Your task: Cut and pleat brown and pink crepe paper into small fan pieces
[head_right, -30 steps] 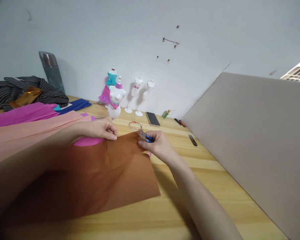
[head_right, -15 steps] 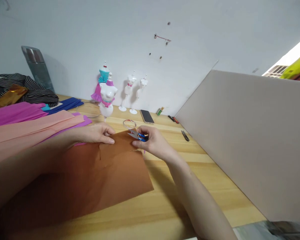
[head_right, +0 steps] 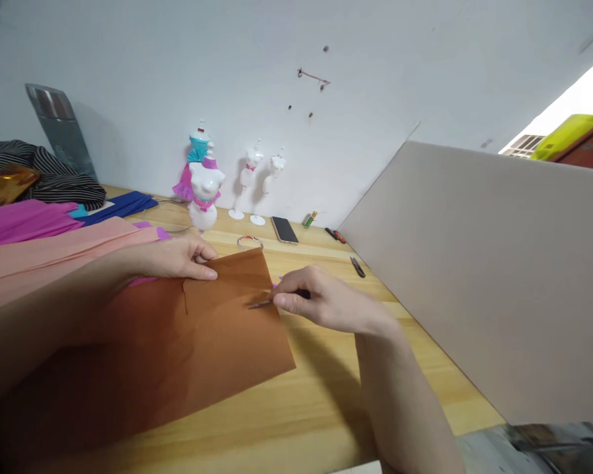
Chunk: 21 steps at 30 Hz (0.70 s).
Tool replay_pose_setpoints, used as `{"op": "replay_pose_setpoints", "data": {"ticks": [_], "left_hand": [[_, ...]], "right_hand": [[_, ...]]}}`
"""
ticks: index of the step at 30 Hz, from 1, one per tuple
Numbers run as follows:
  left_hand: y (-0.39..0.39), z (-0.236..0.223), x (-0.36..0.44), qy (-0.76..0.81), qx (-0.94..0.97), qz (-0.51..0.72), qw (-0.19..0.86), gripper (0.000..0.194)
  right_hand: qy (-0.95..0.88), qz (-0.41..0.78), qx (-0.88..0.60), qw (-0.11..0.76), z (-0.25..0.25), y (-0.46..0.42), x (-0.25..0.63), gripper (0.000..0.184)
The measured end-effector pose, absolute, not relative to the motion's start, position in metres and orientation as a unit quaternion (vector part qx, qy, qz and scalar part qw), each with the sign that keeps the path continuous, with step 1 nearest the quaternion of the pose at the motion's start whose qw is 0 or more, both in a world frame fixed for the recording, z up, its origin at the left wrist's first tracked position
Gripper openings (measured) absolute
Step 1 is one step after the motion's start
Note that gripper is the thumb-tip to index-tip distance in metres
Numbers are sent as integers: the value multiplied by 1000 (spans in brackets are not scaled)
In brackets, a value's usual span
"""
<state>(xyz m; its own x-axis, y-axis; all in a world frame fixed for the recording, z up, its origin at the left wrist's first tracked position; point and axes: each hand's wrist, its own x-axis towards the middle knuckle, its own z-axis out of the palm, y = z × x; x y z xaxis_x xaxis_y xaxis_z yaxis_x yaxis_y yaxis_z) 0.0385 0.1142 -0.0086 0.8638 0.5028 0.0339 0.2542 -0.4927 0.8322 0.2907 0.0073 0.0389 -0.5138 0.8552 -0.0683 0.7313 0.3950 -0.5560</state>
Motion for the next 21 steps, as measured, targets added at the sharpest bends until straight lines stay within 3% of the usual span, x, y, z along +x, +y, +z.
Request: {"op": "replay_pose_setpoints", "data": {"ticks": [8, 21], "left_hand": [[113, -6, 37, 215, 866, 155, 423, 13], [109, -1, 40, 228, 877, 131, 401, 12]], "right_hand": [[-816, 214, -525, 116, 31, 14, 291, 36], [-766, 334, -530, 144, 22, 23, 281, 35]]}}
